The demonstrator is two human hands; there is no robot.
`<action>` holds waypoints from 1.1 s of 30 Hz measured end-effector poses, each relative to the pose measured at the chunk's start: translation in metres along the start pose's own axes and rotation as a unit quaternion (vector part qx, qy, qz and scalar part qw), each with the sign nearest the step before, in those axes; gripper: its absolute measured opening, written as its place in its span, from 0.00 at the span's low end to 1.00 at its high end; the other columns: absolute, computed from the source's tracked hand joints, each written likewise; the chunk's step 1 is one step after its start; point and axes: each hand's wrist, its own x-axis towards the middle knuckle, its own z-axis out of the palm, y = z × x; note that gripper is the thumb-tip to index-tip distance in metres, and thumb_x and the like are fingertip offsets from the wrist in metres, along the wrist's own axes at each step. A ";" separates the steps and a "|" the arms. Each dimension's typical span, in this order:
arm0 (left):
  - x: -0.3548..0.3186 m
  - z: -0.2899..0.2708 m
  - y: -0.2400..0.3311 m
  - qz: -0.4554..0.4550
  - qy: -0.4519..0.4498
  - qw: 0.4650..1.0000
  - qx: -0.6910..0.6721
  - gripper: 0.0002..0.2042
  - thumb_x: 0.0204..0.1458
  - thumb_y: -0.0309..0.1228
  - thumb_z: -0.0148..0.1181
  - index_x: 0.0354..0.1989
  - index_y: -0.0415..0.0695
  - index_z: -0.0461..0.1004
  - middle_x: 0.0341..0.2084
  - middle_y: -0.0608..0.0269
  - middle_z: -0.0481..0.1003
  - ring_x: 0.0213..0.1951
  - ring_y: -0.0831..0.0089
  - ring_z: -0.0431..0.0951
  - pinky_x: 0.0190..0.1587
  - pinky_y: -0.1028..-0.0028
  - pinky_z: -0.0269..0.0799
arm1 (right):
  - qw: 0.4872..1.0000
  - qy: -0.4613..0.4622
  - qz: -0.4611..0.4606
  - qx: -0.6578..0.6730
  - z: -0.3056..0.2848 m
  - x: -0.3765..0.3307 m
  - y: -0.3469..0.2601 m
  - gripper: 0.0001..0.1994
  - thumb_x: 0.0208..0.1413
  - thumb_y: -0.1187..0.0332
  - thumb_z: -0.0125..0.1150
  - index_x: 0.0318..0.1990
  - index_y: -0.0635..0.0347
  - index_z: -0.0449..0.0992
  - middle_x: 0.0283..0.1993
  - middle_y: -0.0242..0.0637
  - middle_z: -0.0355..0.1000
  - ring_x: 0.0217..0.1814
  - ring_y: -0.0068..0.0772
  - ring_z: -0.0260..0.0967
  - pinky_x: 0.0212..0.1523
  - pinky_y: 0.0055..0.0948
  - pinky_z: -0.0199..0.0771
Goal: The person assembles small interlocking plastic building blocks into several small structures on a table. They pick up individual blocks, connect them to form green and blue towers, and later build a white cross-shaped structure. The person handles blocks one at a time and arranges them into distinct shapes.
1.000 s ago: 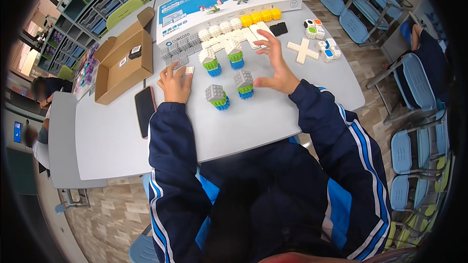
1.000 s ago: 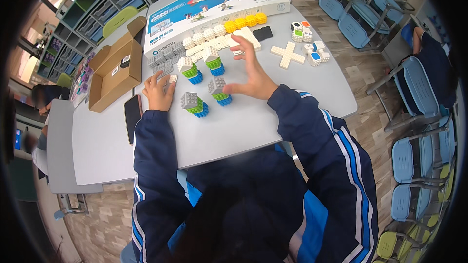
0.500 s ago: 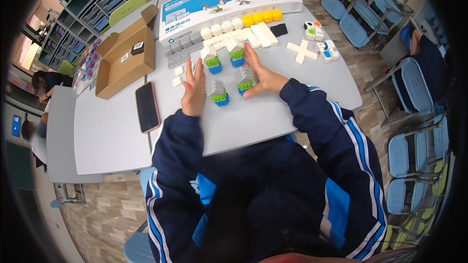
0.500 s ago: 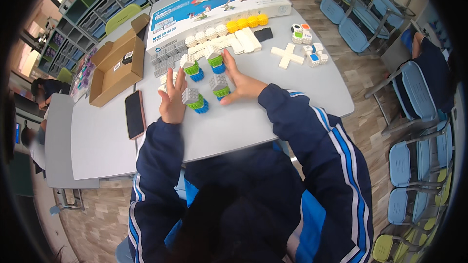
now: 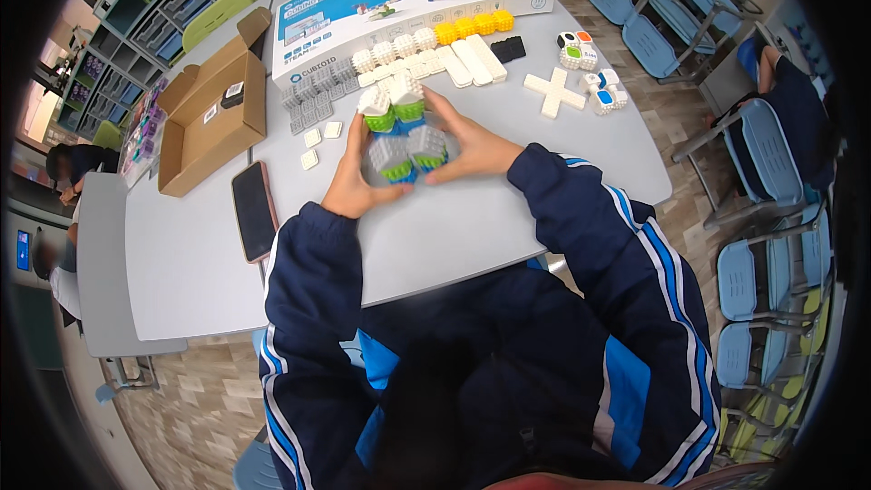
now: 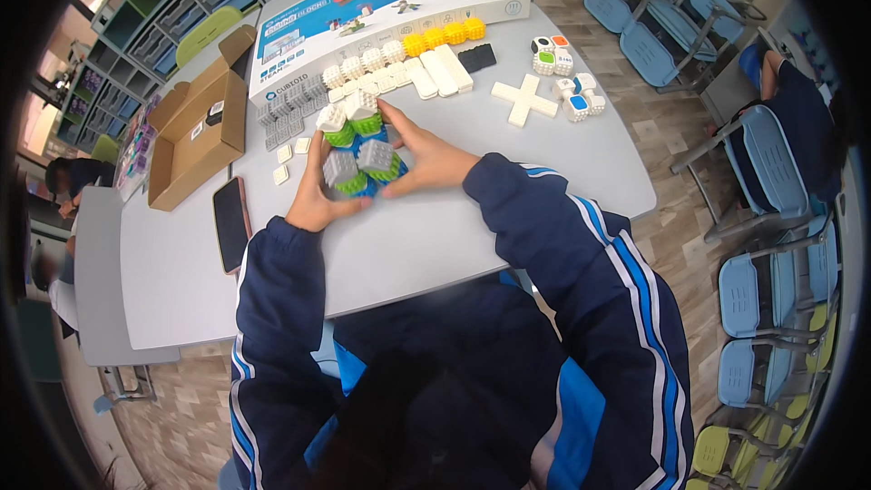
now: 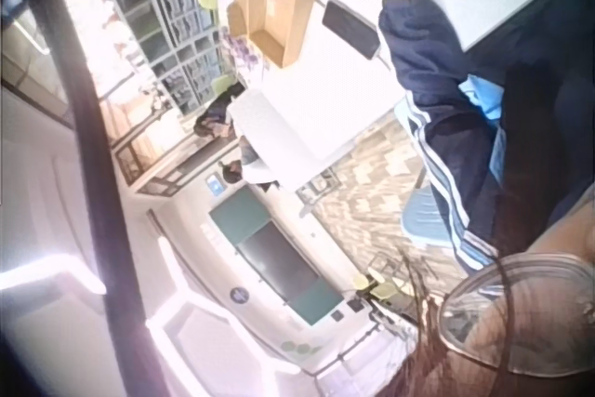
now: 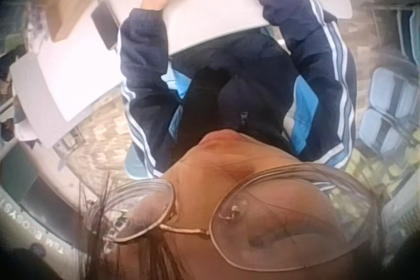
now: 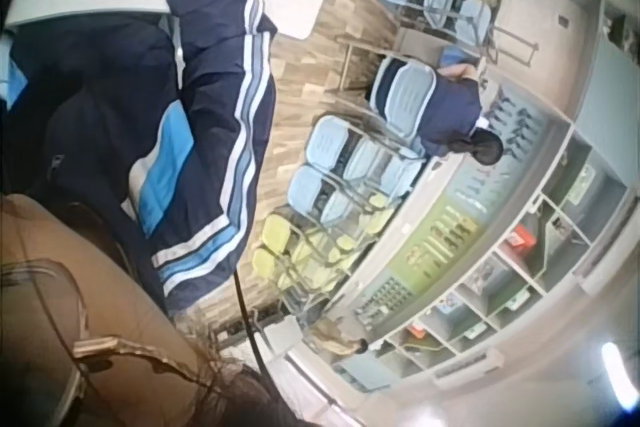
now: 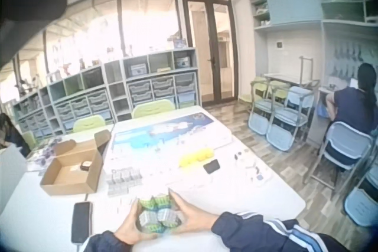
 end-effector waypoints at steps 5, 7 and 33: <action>0.009 0.011 0.016 0.019 -0.026 0.999 -0.007 0.54 0.42 0.19 0.70 0.72 0.41 0.34 0.64 0.50 0.57 0.65 0.64 0.59 0.66 0.67 0.52 | 1.000 -0.007 0.026 -0.010 0.003 0.003 -0.002 0.57 0.46 0.64 0.73 0.72 0.61 0.29 0.70 0.55 0.49 0.72 0.46 0.48 0.69 0.34 0.51; 0.004 0.020 0.022 0.017 -0.011 0.999 -0.044 0.53 0.43 0.16 0.67 0.72 0.42 0.32 0.64 0.50 0.58 0.64 0.64 0.60 0.65 0.67 0.54 | 0.999 0.020 0.009 -0.036 0.008 0.000 0.003 0.56 0.47 0.63 0.72 0.71 0.63 0.31 0.69 0.55 0.52 0.71 0.46 0.51 0.68 0.33 0.53; -0.003 0.022 0.019 -0.019 0.025 0.990 -0.137 0.47 0.36 0.14 0.69 0.65 0.42 0.45 0.58 0.53 0.61 0.60 0.64 0.63 0.61 0.66 0.63 | 0.978 0.012 -0.049 -0.204 0.023 -0.004 -0.003 0.57 0.53 0.44 0.61 0.69 0.69 0.22 0.71 0.64 0.40 0.74 0.60 0.42 0.72 0.53 0.38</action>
